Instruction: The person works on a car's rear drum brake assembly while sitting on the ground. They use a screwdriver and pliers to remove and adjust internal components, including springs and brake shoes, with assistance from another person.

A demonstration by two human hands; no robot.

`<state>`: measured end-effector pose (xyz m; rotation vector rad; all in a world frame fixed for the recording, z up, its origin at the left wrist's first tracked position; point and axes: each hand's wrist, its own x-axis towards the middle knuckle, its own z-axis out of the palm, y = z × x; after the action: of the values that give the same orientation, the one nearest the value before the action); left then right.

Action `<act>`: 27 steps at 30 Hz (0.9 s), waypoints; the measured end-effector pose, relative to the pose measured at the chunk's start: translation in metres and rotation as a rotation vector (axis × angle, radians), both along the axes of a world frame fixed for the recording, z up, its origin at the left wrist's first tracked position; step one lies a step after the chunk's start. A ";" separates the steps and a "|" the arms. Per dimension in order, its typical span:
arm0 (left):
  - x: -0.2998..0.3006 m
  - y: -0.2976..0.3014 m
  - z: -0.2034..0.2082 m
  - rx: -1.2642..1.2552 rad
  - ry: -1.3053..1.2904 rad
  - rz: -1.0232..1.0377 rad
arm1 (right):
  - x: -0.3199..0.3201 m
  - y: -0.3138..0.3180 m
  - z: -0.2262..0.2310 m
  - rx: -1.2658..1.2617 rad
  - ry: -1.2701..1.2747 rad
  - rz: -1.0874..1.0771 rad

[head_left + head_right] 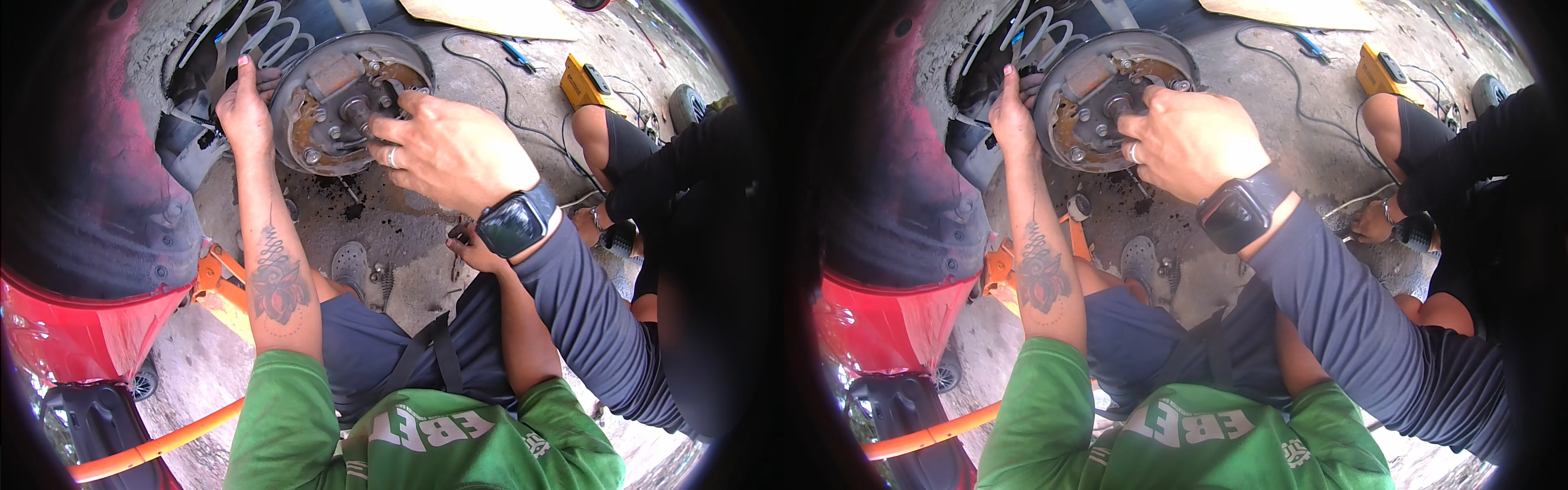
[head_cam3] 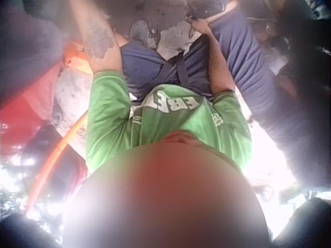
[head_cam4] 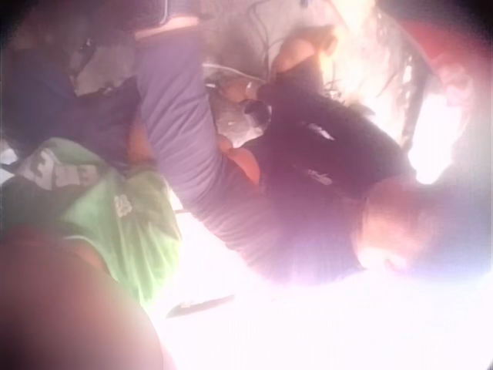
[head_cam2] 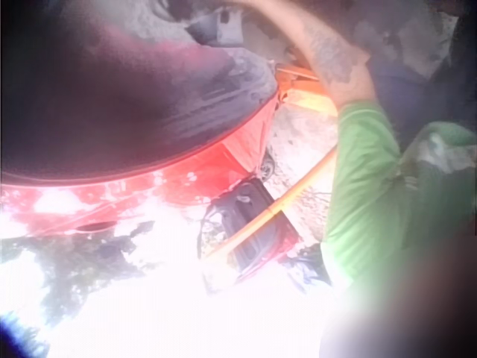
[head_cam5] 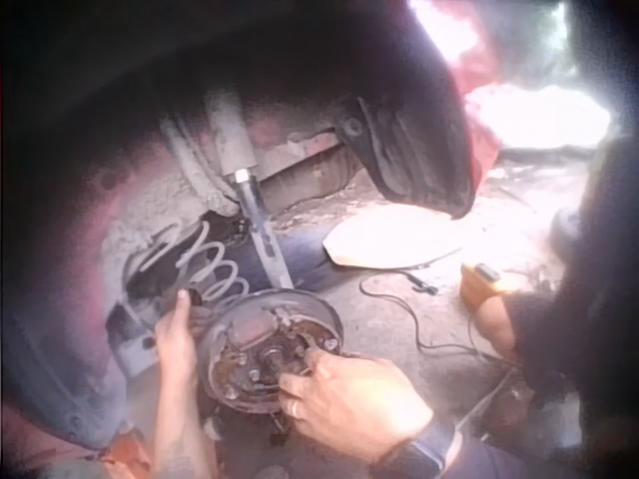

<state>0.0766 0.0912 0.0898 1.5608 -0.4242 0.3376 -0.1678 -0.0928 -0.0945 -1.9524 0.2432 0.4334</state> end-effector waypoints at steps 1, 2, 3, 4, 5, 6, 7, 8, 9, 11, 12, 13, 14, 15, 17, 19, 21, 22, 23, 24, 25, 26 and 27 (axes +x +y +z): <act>0.000 0.000 0.000 0.006 -0.005 0.005 | -0.016 0.007 -0.033 0.026 -0.010 -0.152; 0.000 0.000 0.000 0.005 -0.008 0.002 | -0.022 0.006 -0.061 -0.001 -0.060 -0.216; 0.001 0.000 0.000 0.006 -0.012 0.004 | -0.028 0.008 -0.082 -0.039 -0.121 -0.258; 0.001 0.001 0.000 0.007 -0.017 0.006 | -0.034 0.006 -0.095 -0.118 -0.157 -0.245; 0.002 0.001 -0.001 0.008 -0.008 0.001 | -0.038 0.006 -0.103 -0.166 -0.161 -0.246; 0.003 0.001 -0.001 0.008 0.001 -0.004 | -0.041 0.005 -0.103 -0.079 -0.208 -0.277; 0.003 0.001 -0.001 0.015 0.006 -0.005 | -0.042 0.002 -0.099 -0.111 -0.116 -0.236; 0.004 0.001 -0.001 0.007 0.004 -0.006 | -0.041 0.001 -0.091 -0.134 -0.080 -0.194; 0.004 0.001 -0.001 0.005 -0.001 -0.003 | -0.039 -0.001 -0.082 -0.136 -0.105 -0.158; 0.004 0.000 -0.002 -0.001 -0.008 0.003 | -0.037 0.001 -0.065 -0.164 -0.078 -0.181; 0.003 -0.001 -0.002 -0.004 -0.010 0.007 | -0.036 0.001 -0.059 -0.160 -0.068 -0.179; 0.003 -0.001 -0.002 -0.006 -0.017 0.011 | -0.036 0.003 -0.055 -0.171 -0.092 -0.193; 0.003 -0.001 -0.002 -0.006 -0.015 0.011 | -0.036 0.004 -0.053 -0.175 -0.090 -0.190; 0.002 -0.002 -0.002 -0.004 -0.018 0.011 | -0.036 0.005 -0.053 -0.189 -0.061 -0.195; 0.002 -0.001 -0.001 0.010 -0.027 0.014 | -0.037 0.004 -0.055 -0.180 -0.056 -0.191; 0.002 -0.001 -0.001 0.034 -0.038 0.022 | -0.038 0.003 -0.058 -0.174 -0.043 -0.192; 0.002 0.000 -0.001 0.035 -0.034 0.014 | -0.038 0.002 -0.058 -0.159 -0.047 -0.188; 0.002 0.000 -0.002 0.039 -0.037 0.014 | -0.037 0.002 -0.058 -0.161 -0.053 -0.188; 0.002 0.000 -0.002 0.032 -0.033 0.010 | -0.037 0.003 -0.057 -0.165 -0.060 -0.189; 0.002 0.000 -0.002 0.027 -0.033 0.008 | -0.037 0.003 -0.057 -0.172 -0.046 -0.191; 0.002 0.000 -0.002 0.022 -0.033 0.006 | -0.037 0.004 -0.057 -0.179 -0.067 -0.188; 0.003 0.000 -0.002 0.016 -0.027 0.004 | -0.037 0.004 -0.058 -0.191 -0.068 -0.187; 0.003 0.000 -0.001 0.011 -0.020 0.001 | -0.038 0.004 -0.059 -0.209 -0.047 -0.198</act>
<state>0.0796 0.0912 0.0884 1.5699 -0.4411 0.3525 -0.2054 -0.0888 -0.1538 -2.1149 0.4623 0.2395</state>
